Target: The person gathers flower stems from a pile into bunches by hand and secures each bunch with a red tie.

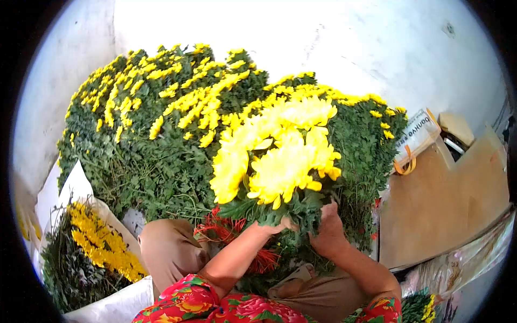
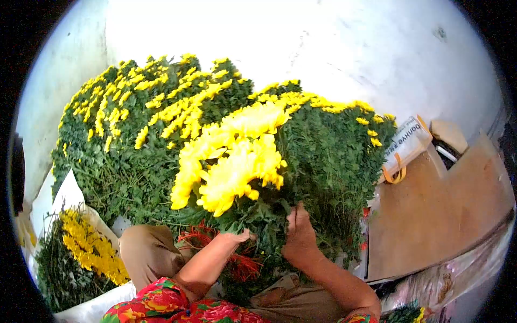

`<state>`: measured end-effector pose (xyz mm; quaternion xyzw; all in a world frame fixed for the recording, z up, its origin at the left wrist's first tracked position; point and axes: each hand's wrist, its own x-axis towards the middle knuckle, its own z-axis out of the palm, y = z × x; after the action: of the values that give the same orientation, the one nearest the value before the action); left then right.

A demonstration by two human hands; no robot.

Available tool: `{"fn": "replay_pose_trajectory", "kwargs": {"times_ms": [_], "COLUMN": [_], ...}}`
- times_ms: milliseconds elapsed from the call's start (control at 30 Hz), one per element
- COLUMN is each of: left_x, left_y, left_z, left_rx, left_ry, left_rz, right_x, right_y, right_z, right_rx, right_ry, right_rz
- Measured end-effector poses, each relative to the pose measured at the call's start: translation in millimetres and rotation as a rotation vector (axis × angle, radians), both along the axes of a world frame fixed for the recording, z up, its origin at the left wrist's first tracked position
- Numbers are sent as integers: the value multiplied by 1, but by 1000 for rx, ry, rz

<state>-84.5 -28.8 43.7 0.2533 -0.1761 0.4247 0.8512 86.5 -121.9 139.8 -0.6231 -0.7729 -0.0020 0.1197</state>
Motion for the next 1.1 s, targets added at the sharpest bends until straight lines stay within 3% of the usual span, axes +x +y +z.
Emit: {"fn": "replay_pose_trajectory", "kwargs": {"times_ms": [33, 67, 133, 167, 267, 367, 500, 567, 633, 700, 767, 833, 900, 1000, 1067, 1100], "left_x": [1, 4, 21, 33, 57, 65, 68, 67, 64, 62, 59, 56, 54, 52, 51, 48], "left_y": [0, 3, 13, 18, 24, 31, 51, 53, 41, 13, -22, -59, -87, -108, -117, -116], "left_z": [2, 1, -24, -43, -77, -60, 38, 111, 192, 269, 329, 370, 385, 346, 289, 254], "left_rx": [47, 111, 463, 721, 1122, 1233, 1382, 1452, 1514, 1577, 1632, 1691, 1756, 1883, 1962, 2041], "left_ry": [-36, 15, 419, 671, 1009, 1209, 1343, 1341, 1281, 1192, 1102, 1017, 994, 1154, 1340, 1453], "left_rz": [-96, -112, 204, 436, 759, 841, 1069, 1203, 1340, 1477, 1584, 1669, 1696, 1573, 1417, 1301], "right_x": [2, 4, 10, 13, 4, 7, -5, -3, -12, 1, 12, 8, -21, -55, -97, -107], "right_y": [2, 2, 0, -1, -11, -14, -22, -21, -37, -49, -55, -60, -63, -50, -69, -73], "right_z": [-1, 0, 0, -3, 21, 31, 95, 131, 177, 220, 232, 232, 209, 112, 44, 16], "right_rx": [5, -40, -85, 66, -137, 268, 492, 854, 650, 932, 1091, 1163, 1016, 840, 577, 491], "right_ry": [-122, 16, 161, -60, -168, -190, 90, 58, 355, -483, -873, -826, -621, 531, 1410, 1570], "right_rz": [108, 169, 215, 284, 170, 231, 103, 197, -67, -104, -94, -82, -112, 228, 77, -1]}}
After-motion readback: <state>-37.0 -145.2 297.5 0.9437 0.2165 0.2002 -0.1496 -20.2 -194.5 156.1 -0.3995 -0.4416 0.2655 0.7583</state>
